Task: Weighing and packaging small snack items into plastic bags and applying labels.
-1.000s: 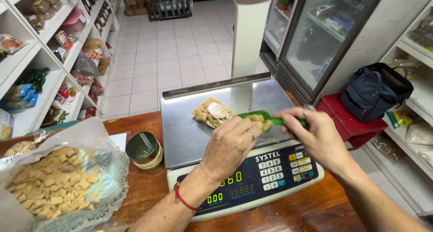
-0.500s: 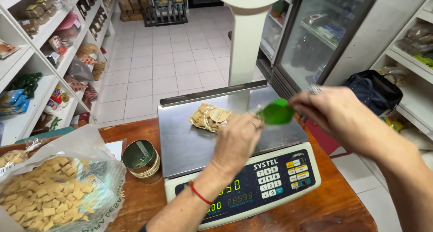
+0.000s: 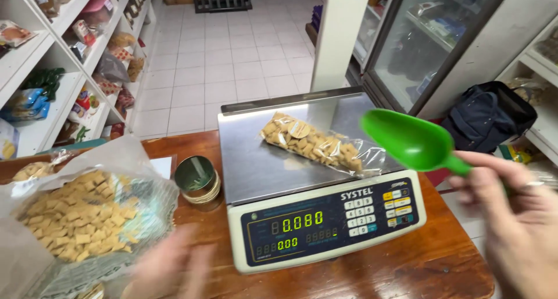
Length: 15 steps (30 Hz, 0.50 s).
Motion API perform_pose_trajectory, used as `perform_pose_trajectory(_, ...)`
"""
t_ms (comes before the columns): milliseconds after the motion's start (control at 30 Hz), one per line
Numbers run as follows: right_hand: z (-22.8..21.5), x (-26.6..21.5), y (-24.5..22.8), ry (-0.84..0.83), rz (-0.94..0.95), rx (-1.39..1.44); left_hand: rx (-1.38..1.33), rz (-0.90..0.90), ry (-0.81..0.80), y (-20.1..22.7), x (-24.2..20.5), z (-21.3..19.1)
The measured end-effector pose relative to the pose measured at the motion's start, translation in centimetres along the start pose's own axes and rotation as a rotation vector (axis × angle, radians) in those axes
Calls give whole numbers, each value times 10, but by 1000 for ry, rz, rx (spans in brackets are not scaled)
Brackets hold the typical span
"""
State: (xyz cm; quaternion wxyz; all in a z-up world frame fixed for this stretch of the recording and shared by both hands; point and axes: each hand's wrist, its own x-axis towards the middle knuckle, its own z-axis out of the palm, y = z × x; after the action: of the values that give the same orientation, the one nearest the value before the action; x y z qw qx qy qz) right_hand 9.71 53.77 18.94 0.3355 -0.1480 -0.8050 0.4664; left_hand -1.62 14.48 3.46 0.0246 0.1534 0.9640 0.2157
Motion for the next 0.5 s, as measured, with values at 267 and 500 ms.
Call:
perform_pose_trajectory(267,191,-74,-41,-576,-162,153,-613,-110,697,-138,-45,-9)
perform_pose_trajectory(500,316,-118,-40,-883,-659,-109,-1031,-200,895,-214,-50,60)
